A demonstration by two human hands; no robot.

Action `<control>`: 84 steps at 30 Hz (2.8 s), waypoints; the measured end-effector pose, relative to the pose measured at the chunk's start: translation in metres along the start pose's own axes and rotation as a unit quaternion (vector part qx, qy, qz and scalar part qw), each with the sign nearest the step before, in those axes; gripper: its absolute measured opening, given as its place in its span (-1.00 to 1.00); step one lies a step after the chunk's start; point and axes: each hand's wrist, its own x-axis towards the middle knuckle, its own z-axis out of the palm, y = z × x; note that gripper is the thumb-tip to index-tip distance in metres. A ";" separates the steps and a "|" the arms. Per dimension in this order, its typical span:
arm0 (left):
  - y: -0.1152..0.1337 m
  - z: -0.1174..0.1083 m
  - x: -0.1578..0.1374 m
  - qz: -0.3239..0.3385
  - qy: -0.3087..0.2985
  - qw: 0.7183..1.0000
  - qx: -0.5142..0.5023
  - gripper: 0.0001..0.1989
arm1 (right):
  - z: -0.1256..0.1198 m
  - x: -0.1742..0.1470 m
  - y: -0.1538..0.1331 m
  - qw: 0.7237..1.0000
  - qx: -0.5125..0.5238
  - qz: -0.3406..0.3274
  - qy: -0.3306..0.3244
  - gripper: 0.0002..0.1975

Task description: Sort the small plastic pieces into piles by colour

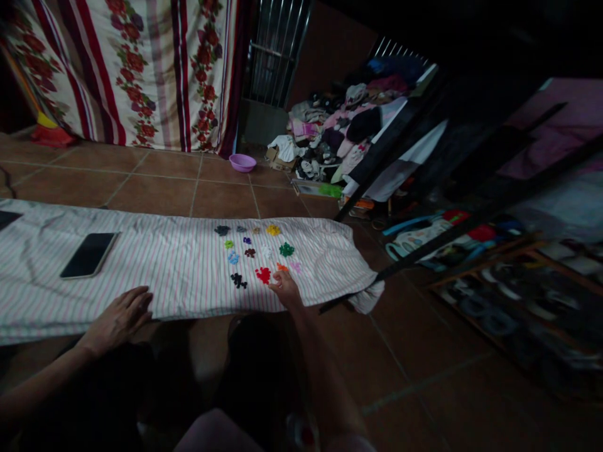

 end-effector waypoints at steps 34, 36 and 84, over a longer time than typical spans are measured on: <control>0.015 -0.005 0.009 -0.019 -0.008 0.999 0.035 -0.73 | 0.020 0.006 -0.008 0.999 -0.007 0.013 -0.042 -0.85; 0.016 -0.005 0.009 -0.017 -0.010 0.999 0.045 -0.73 | 0.018 0.005 -0.007 0.999 -0.007 0.009 -0.043 -0.87; 0.026 -0.010 0.016 -0.039 -0.013 0.998 0.057 -0.79 | 0.076 -0.003 -0.052 0.997 0.055 0.053 -0.022 -0.74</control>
